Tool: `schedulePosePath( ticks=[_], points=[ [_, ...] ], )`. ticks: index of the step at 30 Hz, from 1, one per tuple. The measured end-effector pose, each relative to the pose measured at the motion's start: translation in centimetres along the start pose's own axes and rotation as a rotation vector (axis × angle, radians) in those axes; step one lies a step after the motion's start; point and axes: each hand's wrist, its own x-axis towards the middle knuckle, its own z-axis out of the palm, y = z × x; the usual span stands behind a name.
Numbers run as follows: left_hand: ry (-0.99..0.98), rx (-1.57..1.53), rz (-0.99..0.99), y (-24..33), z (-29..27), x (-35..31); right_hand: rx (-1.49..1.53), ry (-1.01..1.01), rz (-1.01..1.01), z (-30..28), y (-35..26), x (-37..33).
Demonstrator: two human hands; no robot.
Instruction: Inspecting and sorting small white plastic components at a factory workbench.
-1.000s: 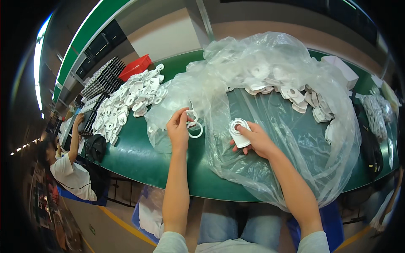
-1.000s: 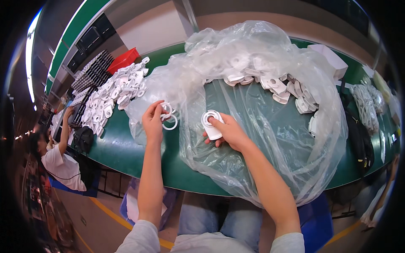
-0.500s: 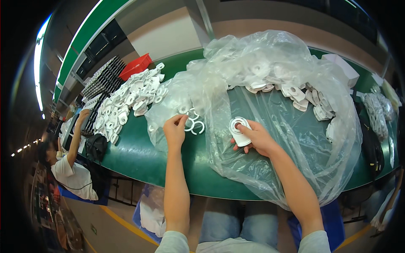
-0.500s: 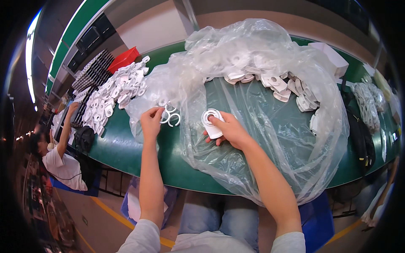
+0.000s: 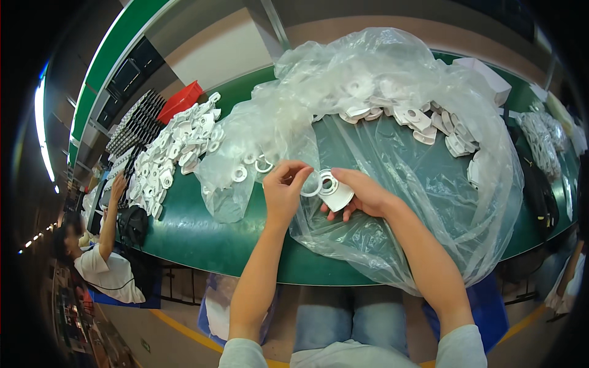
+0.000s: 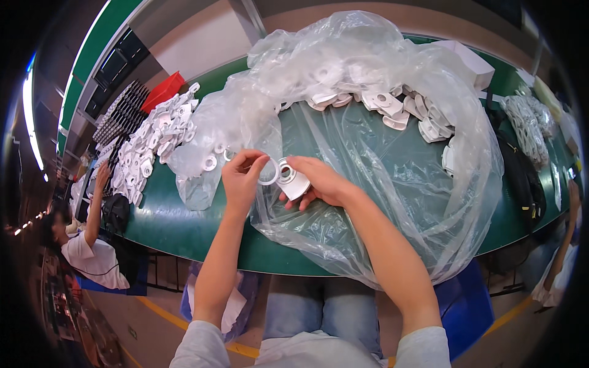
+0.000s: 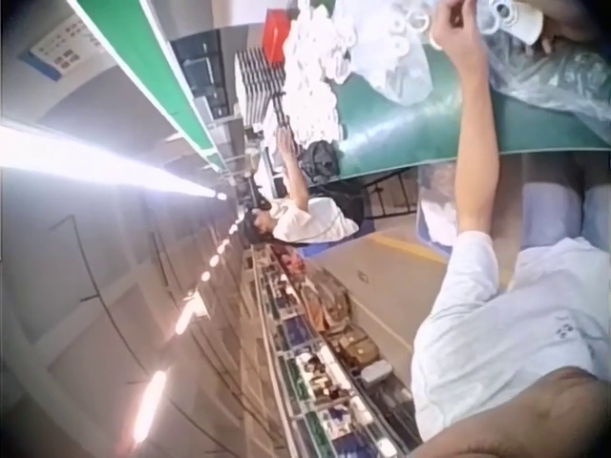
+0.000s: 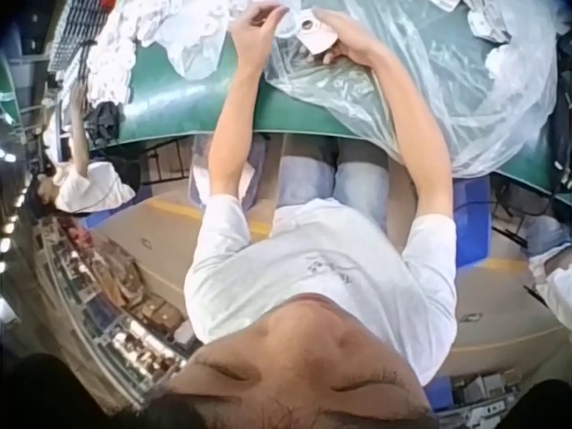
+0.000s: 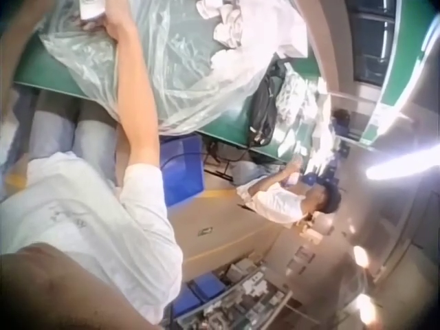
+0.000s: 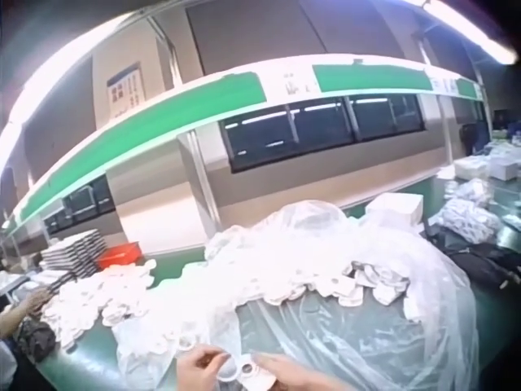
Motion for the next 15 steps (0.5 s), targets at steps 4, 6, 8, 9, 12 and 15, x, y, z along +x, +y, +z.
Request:
schedulePosePath(
  ticks=[4,6,8,9,12,15],
  points=[
    [-0.018,-0.044,0.012,-0.17,0.27,-0.28,-0.117,0.000,-0.041,-0.01,0.37,0.04],
    [-0.009,-0.050,0.002,0.03,0.22,-0.33,-0.107,-0.007,-0.040,-0.06,0.42,0.08],
    [0.002,-0.056,-0.009,0.09,0.17,-0.38,-0.123,-0.011,-0.047,-0.07,0.41,0.05],
    [0.003,-0.055,-0.013,0.07,0.16,-0.39,-0.123,-0.011,-0.047,-0.03,0.38,0.04],
    [-0.004,-0.052,-0.009,-0.04,0.15,-0.39,-0.091,0.008,-0.032,0.07,0.22,0.02],
    [-0.033,-0.026,-0.003,0.01,0.38,-0.50,-0.041,-0.015,-0.034,-0.11,0.21,0.09]
  ],
)
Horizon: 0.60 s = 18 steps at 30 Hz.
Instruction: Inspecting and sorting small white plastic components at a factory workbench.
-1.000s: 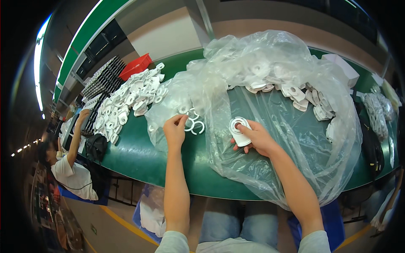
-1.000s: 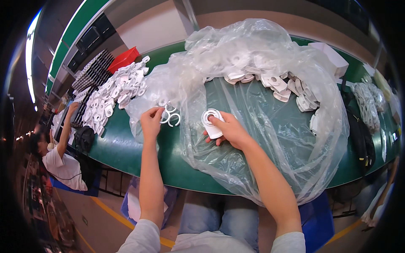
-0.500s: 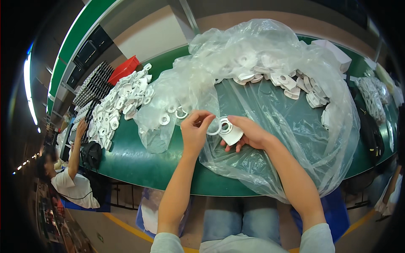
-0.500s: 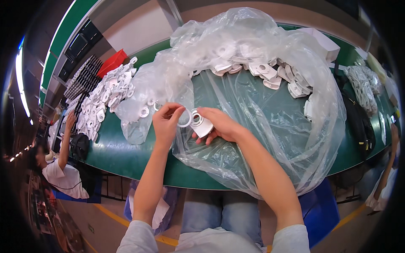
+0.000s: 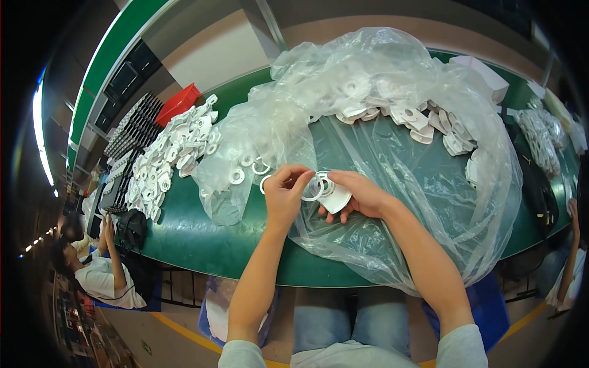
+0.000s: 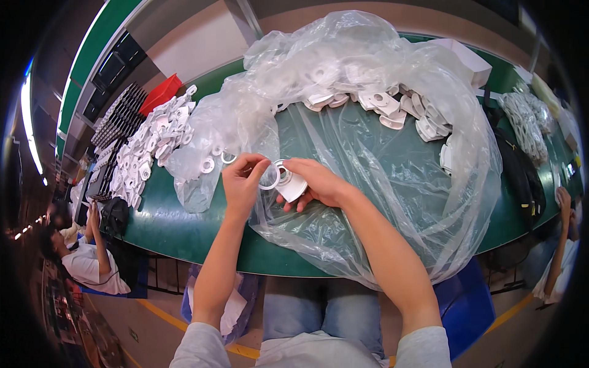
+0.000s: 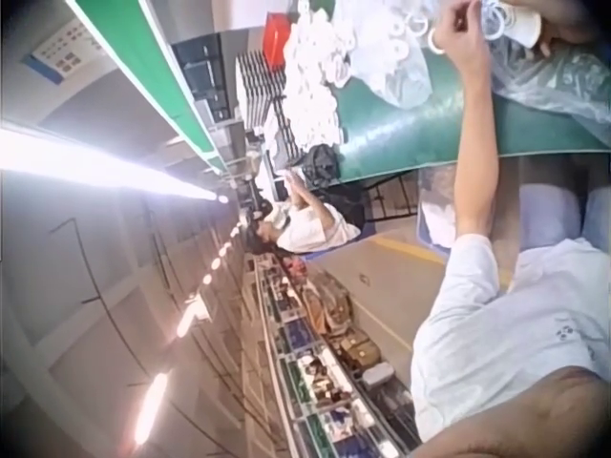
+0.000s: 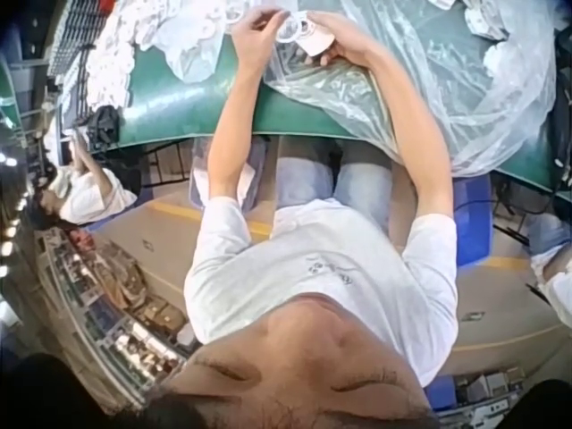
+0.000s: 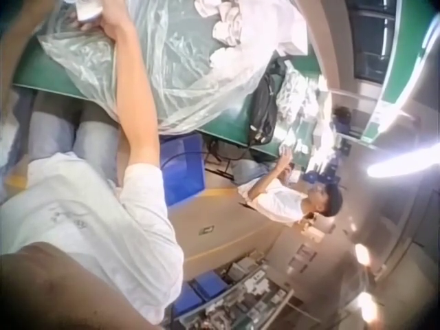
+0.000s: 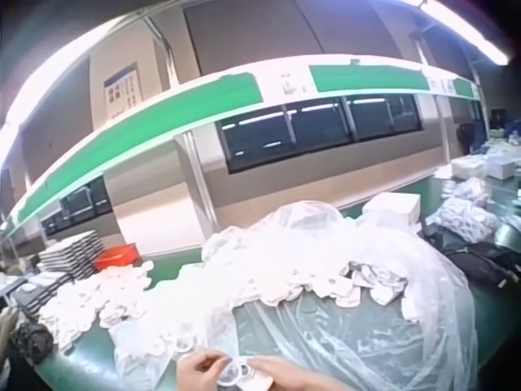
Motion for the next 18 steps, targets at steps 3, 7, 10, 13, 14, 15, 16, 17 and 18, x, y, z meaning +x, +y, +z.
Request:
schedulePosePath(
  ticks=[3,7,10,13,14,15,16,17,18],
  points=[
    [-0.032,0.057,0.010,0.63,0.41,-0.04,-0.002,-0.016,0.024,0.05,0.00,0.02],
    [-0.033,0.074,0.035,0.44,0.73,-0.10,-0.046,-0.044,0.035,-0.02,0.13,0.14],
    [-0.051,0.107,0.037,0.42,0.89,-0.18,-0.070,-0.060,0.036,-0.03,0.19,0.11],
    [-0.063,0.122,0.053,0.47,0.75,-0.16,-0.069,-0.067,0.028,0.20,0.08,0.06],
    [-0.064,0.121,0.053,0.45,0.74,-0.14,-0.065,-0.065,0.027,0.26,0.05,0.00],
    [-0.075,0.130,0.065,0.40,0.74,-0.09,-0.065,-0.064,0.027,0.23,0.07,-0.07],
    [-0.086,0.141,0.078,0.34,0.69,-0.03,-0.076,-0.066,0.023,0.21,0.08,-0.07],
    [-0.087,0.142,0.077,0.26,0.63,-0.01,-0.087,-0.069,0.019,0.19,0.09,-0.07],
    [-0.093,0.160,0.088,0.17,0.58,0.01,-0.087,-0.069,0.019,0.15,0.13,0.00]
  ],
)
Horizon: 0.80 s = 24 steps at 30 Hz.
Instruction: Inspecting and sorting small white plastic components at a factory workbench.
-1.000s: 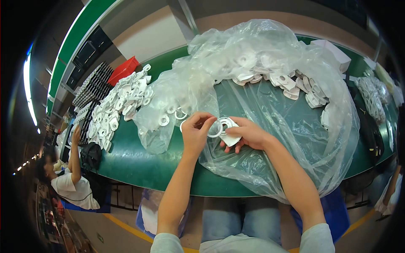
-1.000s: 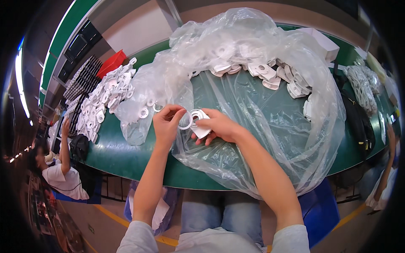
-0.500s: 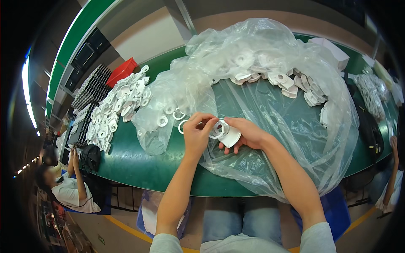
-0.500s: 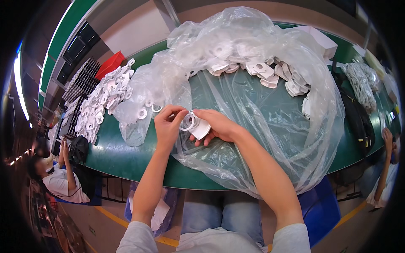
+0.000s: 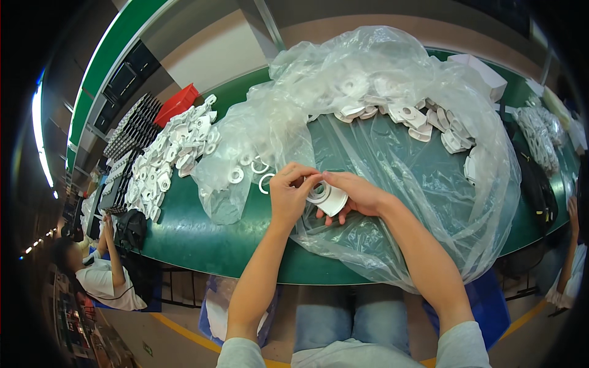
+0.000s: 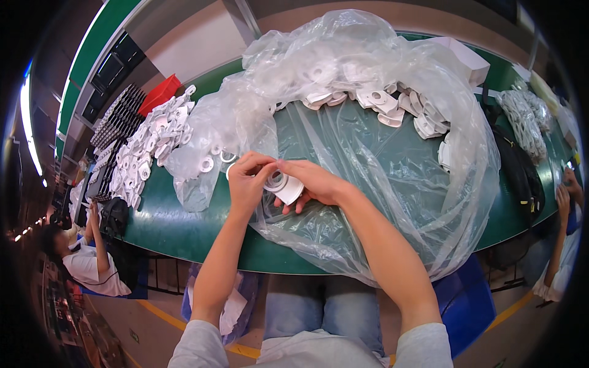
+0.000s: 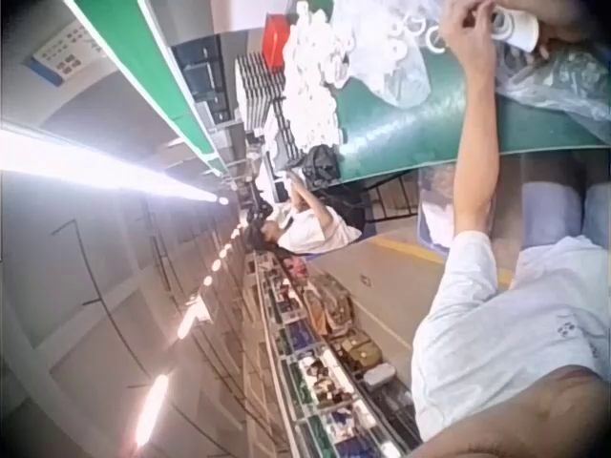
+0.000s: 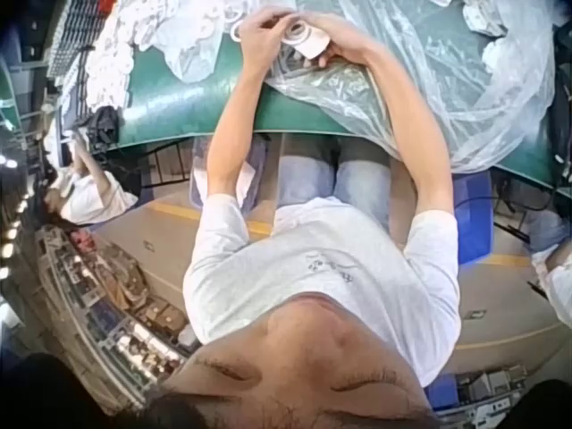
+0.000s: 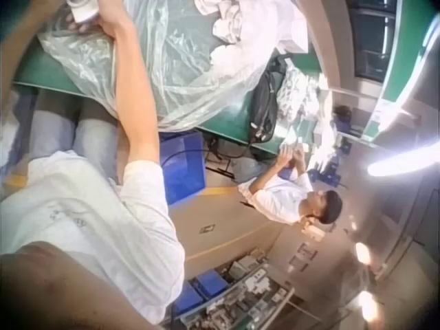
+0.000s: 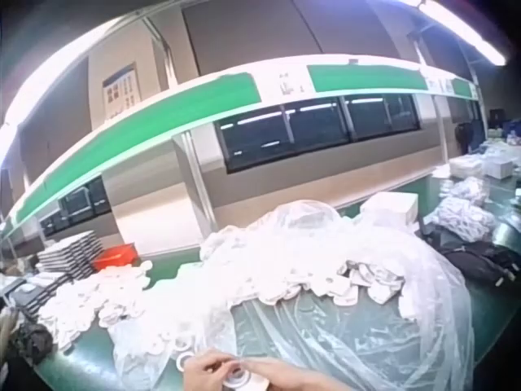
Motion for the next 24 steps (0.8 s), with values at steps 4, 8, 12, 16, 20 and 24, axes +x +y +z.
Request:
schedulePosePath(
  ticks=[4,8,12,16,20,24],
  points=[
    [-0.011,0.063,-0.001,-0.1,-0.1,0.0,0.001,-0.023,0.001,0.1,-0.1,-0.1],
    [-0.001,0.135,0.128,0.0,-0.3,0.1,-0.098,-0.034,-0.043,0.2,0.3,-0.1],
    [0.060,0.077,0.090,0.3,-0.1,0.4,-0.059,-0.026,-0.051,-0.1,0.3,-0.1],
    [0.163,-0.048,0.043,0.0,-1.0,0.6,0.035,0.025,-0.087,-0.2,0.7,0.3],
    [0.170,-0.021,0.000,-0.3,-1.5,0.3,0.080,0.065,-0.141,0.0,0.9,0.4],
    [0.126,-0.001,-0.057,0.1,-1.3,0.3,0.096,0.115,-0.169,-0.1,0.9,0.4]
  ],
)
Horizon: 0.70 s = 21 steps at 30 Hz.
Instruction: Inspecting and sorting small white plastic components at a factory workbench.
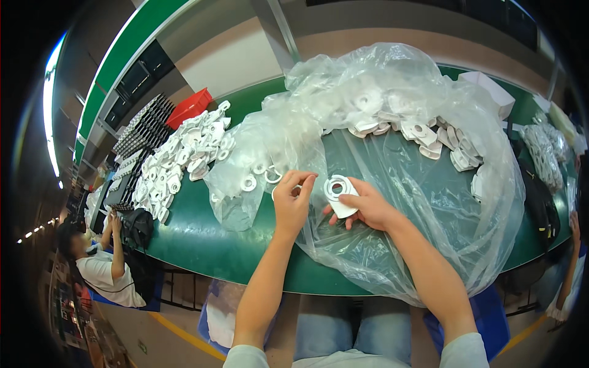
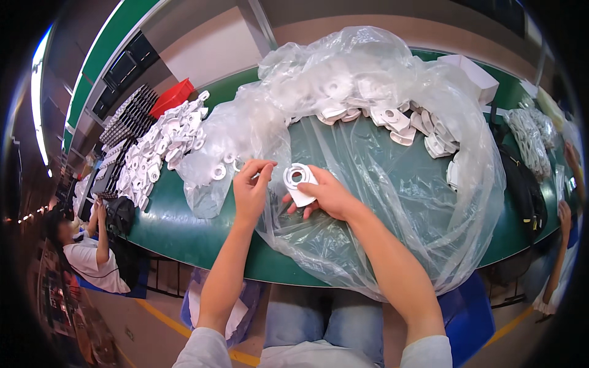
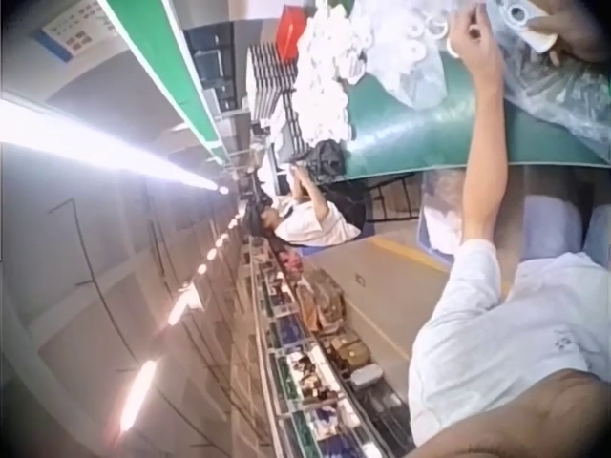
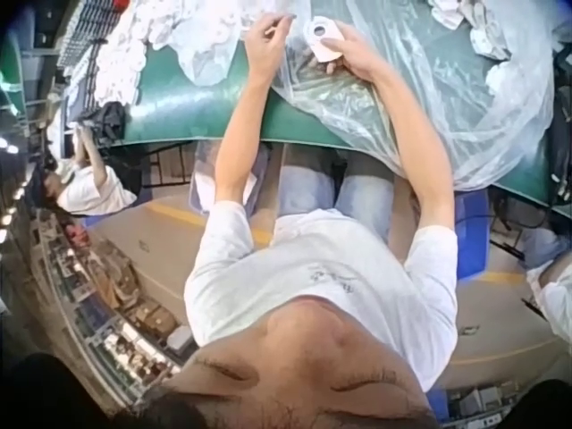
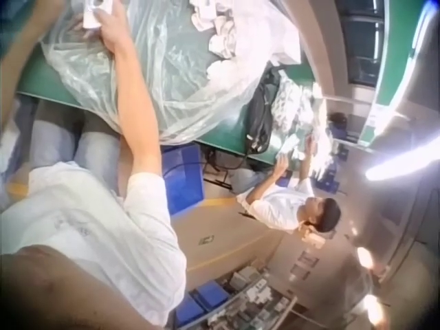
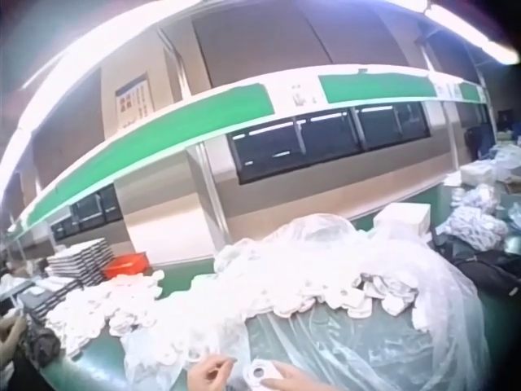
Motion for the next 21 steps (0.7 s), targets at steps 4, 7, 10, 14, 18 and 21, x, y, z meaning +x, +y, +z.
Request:
schedulePosePath(
  ticks=[4,7,10,14,18,21],
  points=[
    [0.004,-0.001,-0.006,-0.1,0.2,0.0,0.025,0.006,-0.048,-0.2,0.2,0.3],
    [-0.047,-0.067,-0.042,-0.8,0.2,0.0,-0.008,0.018,-0.057,0.3,-0.2,0.1],
    [-0.170,-0.067,-0.181,-0.5,0.2,0.0,-0.008,0.029,-0.071,0.4,-0.3,0.0],
    [-0.214,-0.161,-0.244,-0.8,0.1,-0.2,-0.043,0.064,-0.131,0.6,0.2,0.2],
    [-0.205,-0.235,-0.289,-0.7,0.3,-0.2,-0.162,0.091,-0.168,0.9,-0.1,0.0],
    [-0.211,-0.272,-0.284,-0.8,0.0,-0.3,-0.208,0.078,-0.200,1.0,0.3,0.2]
  ],
)
